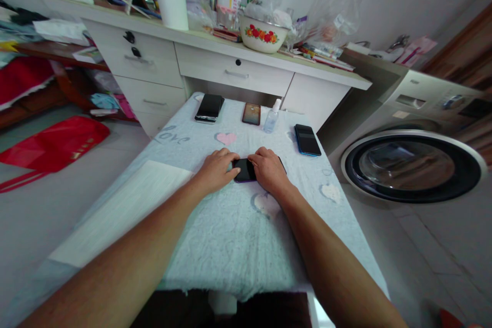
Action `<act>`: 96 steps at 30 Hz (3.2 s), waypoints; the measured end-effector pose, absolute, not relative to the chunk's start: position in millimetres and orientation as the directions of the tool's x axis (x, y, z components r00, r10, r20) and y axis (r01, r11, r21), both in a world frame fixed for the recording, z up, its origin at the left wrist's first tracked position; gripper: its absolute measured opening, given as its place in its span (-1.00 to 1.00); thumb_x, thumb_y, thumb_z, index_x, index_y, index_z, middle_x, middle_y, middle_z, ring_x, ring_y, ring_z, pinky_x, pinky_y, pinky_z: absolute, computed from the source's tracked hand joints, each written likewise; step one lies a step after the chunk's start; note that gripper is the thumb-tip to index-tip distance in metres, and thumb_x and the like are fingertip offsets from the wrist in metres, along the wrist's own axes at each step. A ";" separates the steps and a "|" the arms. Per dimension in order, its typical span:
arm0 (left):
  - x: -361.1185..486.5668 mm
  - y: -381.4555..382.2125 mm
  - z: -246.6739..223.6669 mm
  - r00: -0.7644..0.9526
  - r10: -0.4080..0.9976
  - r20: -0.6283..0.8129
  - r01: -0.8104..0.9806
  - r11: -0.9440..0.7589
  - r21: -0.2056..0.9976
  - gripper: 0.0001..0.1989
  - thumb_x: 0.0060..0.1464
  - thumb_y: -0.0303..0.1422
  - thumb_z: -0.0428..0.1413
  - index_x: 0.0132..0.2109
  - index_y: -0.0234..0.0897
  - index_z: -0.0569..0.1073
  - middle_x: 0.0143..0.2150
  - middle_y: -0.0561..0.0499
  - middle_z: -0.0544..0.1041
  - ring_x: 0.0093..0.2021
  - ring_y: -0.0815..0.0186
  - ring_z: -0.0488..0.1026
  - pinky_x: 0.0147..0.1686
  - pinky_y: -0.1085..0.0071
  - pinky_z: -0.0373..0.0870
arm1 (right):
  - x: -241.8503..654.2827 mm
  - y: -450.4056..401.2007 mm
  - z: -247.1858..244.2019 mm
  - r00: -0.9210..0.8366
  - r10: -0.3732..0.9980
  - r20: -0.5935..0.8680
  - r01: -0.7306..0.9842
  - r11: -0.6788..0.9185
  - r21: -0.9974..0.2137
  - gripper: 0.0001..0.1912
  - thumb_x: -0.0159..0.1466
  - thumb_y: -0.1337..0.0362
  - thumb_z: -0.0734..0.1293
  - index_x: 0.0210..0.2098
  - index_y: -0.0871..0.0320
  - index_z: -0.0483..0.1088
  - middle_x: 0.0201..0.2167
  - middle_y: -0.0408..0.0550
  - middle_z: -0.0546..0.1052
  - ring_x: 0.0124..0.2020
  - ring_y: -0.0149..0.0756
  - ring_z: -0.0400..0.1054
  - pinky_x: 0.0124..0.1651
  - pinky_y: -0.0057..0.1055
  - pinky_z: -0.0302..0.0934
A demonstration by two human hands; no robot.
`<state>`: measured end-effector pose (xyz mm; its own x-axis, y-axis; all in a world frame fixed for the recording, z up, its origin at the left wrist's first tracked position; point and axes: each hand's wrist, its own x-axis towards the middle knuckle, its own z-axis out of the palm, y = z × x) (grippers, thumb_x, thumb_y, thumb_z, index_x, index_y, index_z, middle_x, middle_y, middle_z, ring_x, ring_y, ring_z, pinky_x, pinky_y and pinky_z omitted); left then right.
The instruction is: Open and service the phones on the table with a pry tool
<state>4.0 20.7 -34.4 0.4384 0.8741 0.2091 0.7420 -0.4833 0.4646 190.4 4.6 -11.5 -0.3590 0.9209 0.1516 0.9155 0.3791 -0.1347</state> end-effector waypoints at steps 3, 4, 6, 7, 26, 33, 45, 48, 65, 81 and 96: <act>3.8 20.8 -34.6 0.440 0.873 0.211 0.743 -0.486 0.461 -0.71 0.07 -0.32 0.10 -0.04 -0.25 0.46 -0.10 -0.08 0.45 -0.04 0.15 0.39 0.01 0.21 0.29 | 193.7 5.8 -13.7 -0.329 0.930 0.163 0.927 0.351 -0.129 -0.68 0.38 0.31 0.13 -0.08 0.08 0.49 -0.16 0.02 0.41 -0.17 -0.23 0.24 -0.08 -0.34 0.09; 3.8 20.7 -34.7 0.438 0.874 0.211 0.745 -0.484 0.459 -0.72 0.07 -0.32 0.10 -0.05 -0.25 0.46 -0.11 -0.08 0.45 -0.04 0.15 0.39 0.01 0.21 0.29 | 194.5 6.2 -14.6 -0.322 0.931 0.170 0.930 0.345 -0.126 -0.68 0.38 0.31 0.12 -0.07 0.08 0.49 -0.17 0.03 0.41 -0.17 -0.23 0.24 -0.09 -0.34 0.09; 3.9 20.5 -34.8 0.437 0.875 0.210 0.750 -0.483 0.452 -0.72 0.07 -0.32 0.09 -0.05 -0.24 0.46 -0.11 -0.07 0.45 -0.05 0.16 0.39 0.00 0.22 0.30 | 195.2 6.9 -15.8 -0.314 0.932 0.181 0.934 0.338 -0.118 -0.67 0.39 0.30 0.11 -0.07 0.08 0.49 -0.18 0.03 0.41 -0.18 -0.22 0.24 -0.10 -0.33 0.08; 3.9 20.3 -34.8 0.436 0.875 0.210 0.752 -0.483 0.449 -0.73 0.07 -0.32 0.09 -0.05 -0.23 0.45 -0.11 -0.07 0.45 -0.05 0.16 0.39 0.00 0.22 0.30 | 195.0 7.1 -16.2 -0.312 0.932 0.184 0.935 0.336 -0.114 -0.67 0.39 0.30 0.11 -0.07 0.08 0.49 -0.19 0.03 0.41 -0.19 -0.22 0.24 -0.10 -0.33 0.09; 3.5 20.4 -34.8 0.444 0.869 0.216 0.747 -0.493 0.446 -0.72 0.07 -0.33 0.08 -0.04 -0.20 0.44 -0.12 -0.05 0.45 -0.04 0.16 0.39 0.00 0.21 0.30 | 180.5 6.5 -15.0 -0.420 0.889 0.181 0.884 0.446 -0.139 -0.70 0.38 0.33 0.14 -0.06 0.08 0.48 -0.13 -0.02 0.41 -0.13 -0.24 0.21 -0.03 -0.35 0.08; 3.7 20.9 -35.4 0.440 0.870 0.222 0.743 -0.491 0.454 -0.70 0.07 -0.33 0.08 -0.03 -0.23 0.45 -0.11 -0.07 0.45 -0.05 0.16 0.39 0.00 0.21 0.30 | 183.3 5.6 -13.4 -0.406 0.896 0.178 0.894 0.430 -0.125 -0.69 0.39 0.31 0.13 -0.06 0.07 0.47 -0.12 -0.01 0.42 -0.14 -0.23 0.23 -0.06 -0.34 0.09; 2.7 21.6 -36.3 0.445 0.868 0.222 0.747 -0.496 0.443 -0.69 0.07 -0.32 0.08 -0.02 -0.23 0.45 -0.11 -0.08 0.45 -0.05 0.14 0.39 -0.01 0.20 0.31 | 182.3 6.3 -13.8 -0.427 0.890 0.162 0.883 0.449 -0.141 -0.68 0.39 0.31 0.13 0.00 0.06 0.45 -0.11 -0.01 0.41 -0.13 -0.24 0.22 -0.02 -0.33 0.08; 2.7 21.4 -35.9 0.445 0.869 0.216 0.749 -0.493 0.441 -0.68 0.07 -0.33 0.08 -0.01 -0.24 0.45 -0.09 -0.09 0.45 -0.04 0.14 0.39 0.00 0.21 0.31 | 181.5 6.3 -13.9 -0.444 0.880 0.167 0.873 0.467 -0.143 -0.68 0.38 0.33 0.14 0.01 0.06 0.44 -0.12 -0.01 0.41 -0.11 -0.23 0.21 -0.01 -0.33 0.08; 3.1 21.0 -34.6 0.443 0.874 0.199 0.755 -0.483 0.443 -0.71 0.08 -0.31 0.10 -0.03 -0.24 0.46 -0.10 -0.08 0.45 -0.04 0.15 0.38 0.01 0.21 0.30 | 199.2 7.3 -12.7 -0.371 0.912 0.172 0.912 0.393 -0.120 -0.70 0.37 0.33 0.15 -0.06 0.07 0.49 -0.15 -0.01 0.43 -0.15 -0.23 0.23 -0.05 -0.36 0.08; 2.5 20.6 -34.1 0.443 0.877 0.187 0.763 -0.479 0.434 -0.69 0.09 -0.30 0.10 -0.01 -0.27 0.45 -0.10 -0.10 0.44 -0.05 0.15 0.38 0.00 0.21 0.30 | 218.9 6.7 -8.1 -0.253 0.956 0.151 0.958 0.269 -0.099 -0.66 0.40 0.28 0.12 -0.05 0.09 0.50 -0.18 0.03 0.45 -0.16 -0.23 0.27 -0.08 -0.37 0.07; 3.1 20.5 -34.3 0.445 0.876 0.188 0.759 -0.480 0.440 -0.68 0.09 -0.30 0.10 0.00 -0.27 0.45 -0.08 -0.10 0.44 -0.04 0.15 0.38 0.01 0.21 0.30 | 227.0 9.0 -9.6 -0.132 0.982 0.137 0.989 0.140 -0.054 -0.66 0.37 0.33 0.12 -0.09 0.10 0.51 -0.18 0.05 0.45 -0.13 -0.22 0.30 -0.07 -0.38 0.09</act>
